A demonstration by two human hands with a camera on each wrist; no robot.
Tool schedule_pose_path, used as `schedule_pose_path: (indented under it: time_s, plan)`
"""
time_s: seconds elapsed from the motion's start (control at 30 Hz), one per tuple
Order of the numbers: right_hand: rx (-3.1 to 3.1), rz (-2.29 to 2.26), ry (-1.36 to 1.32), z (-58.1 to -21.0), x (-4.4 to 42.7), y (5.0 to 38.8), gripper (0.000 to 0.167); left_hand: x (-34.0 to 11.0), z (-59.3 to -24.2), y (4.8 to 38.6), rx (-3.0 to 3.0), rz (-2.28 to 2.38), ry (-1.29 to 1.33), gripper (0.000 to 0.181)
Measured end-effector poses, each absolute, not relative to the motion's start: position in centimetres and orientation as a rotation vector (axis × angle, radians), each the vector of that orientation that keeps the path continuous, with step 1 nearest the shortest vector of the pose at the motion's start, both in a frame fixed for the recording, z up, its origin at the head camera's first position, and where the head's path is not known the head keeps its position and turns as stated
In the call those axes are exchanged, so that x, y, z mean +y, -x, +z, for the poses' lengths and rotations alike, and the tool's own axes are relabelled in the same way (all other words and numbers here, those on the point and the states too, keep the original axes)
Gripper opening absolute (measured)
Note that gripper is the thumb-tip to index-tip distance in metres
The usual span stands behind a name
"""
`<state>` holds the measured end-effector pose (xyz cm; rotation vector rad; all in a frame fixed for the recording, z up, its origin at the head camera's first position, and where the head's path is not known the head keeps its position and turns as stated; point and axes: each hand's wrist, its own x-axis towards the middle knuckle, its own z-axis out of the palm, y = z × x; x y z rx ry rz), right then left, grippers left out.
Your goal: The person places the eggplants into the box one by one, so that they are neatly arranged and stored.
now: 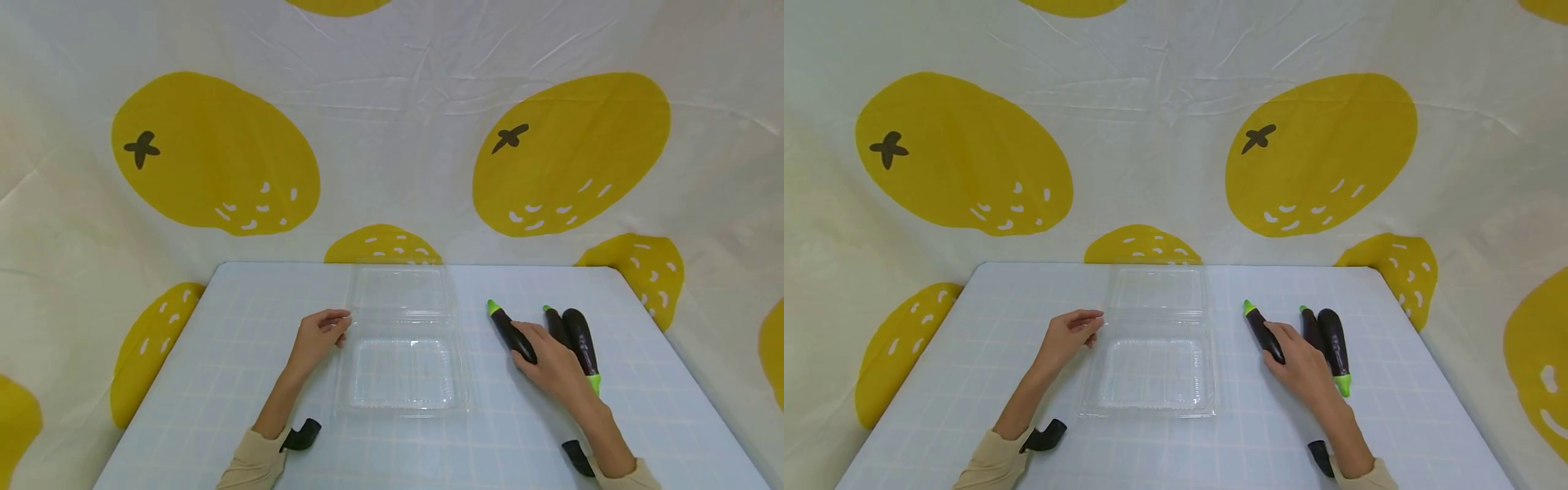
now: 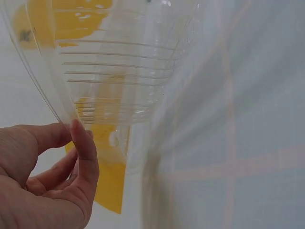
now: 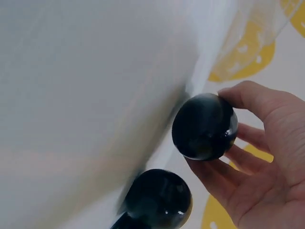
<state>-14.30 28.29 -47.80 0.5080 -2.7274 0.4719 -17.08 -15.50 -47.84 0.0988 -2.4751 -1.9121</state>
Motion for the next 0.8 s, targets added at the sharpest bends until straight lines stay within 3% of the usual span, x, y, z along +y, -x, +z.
schedule_pose_path:
  time_s: [0.8]
  plan:
    - [-2.619,0.492,-0.646,-45.0,25.7,13.7,0.053,-15.3,-47.8,16.9,-2.45,-1.995,-0.219,0.022]
